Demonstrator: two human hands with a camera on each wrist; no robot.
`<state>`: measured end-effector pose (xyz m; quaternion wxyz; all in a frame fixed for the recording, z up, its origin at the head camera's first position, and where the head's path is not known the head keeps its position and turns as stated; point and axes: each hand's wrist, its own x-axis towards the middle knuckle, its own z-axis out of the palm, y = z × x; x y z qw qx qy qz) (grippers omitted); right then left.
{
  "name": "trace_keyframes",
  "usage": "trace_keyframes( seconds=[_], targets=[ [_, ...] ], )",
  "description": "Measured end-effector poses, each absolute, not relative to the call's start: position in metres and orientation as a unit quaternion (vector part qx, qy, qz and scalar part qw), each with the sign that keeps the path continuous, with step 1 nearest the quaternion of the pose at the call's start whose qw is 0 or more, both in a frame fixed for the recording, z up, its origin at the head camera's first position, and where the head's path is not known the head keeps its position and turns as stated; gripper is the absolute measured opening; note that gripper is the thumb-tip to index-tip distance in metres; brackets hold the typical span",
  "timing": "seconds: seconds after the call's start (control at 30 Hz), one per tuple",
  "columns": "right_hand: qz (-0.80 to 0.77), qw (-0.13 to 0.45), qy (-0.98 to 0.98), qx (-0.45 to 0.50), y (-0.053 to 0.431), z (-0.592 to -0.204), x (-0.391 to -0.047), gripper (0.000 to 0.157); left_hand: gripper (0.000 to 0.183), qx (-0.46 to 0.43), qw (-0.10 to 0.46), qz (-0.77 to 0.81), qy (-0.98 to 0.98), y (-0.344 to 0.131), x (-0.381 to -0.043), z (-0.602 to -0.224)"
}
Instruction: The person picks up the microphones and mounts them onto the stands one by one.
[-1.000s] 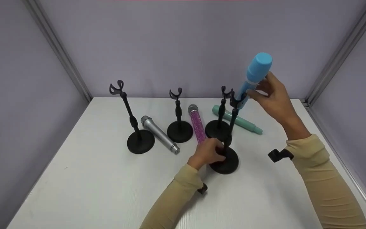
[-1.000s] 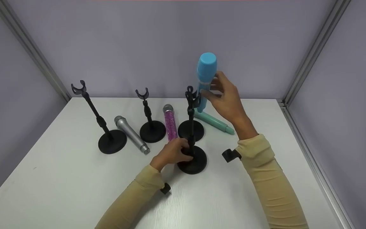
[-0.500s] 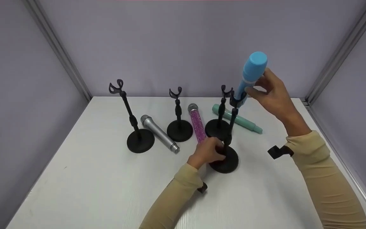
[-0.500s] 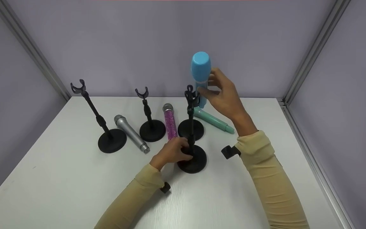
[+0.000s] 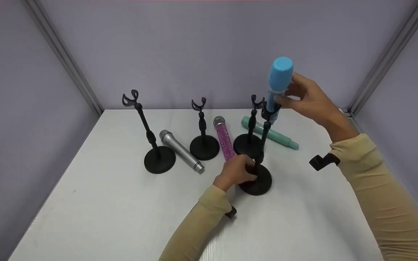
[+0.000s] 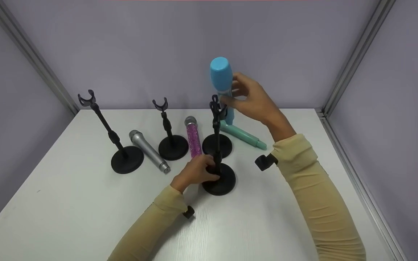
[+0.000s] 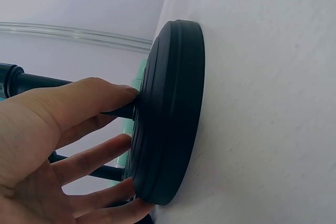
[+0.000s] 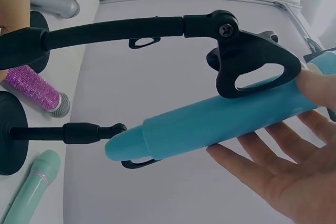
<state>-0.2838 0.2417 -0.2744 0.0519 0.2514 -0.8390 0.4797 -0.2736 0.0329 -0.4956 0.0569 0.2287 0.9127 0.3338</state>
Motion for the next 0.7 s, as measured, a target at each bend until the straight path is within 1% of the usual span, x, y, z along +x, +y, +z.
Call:
trace_keyframes(
  seconds=[0.13,0.23,0.47,0.7],
  targets=[
    [0.481,0.022,-0.835,0.266,0.2434,-0.2718,-0.2855,0.063,0.025,0.228,0.060,0.335,0.913,0.0327,-0.2737,-0.4970],
    [0.474,0.010,-0.836,0.276,0.2441,-0.2700,-0.2862,0.064,0.024,0.231,0.056,0.333,0.912,0.0329,-0.2739,-0.4976],
    [0.440,0.013,-0.860,0.259,0.2436,-0.2686,-0.2830,0.063,0.023,0.234,0.049,0.335,0.911,0.0331,-0.2738,-0.4985],
    [0.403,0.002,-0.884,0.235,0.2383,-0.2707,-0.2797,0.078,0.023,0.236,0.041,0.334,0.912,0.0323,-0.2737,-0.5006]
  ],
)
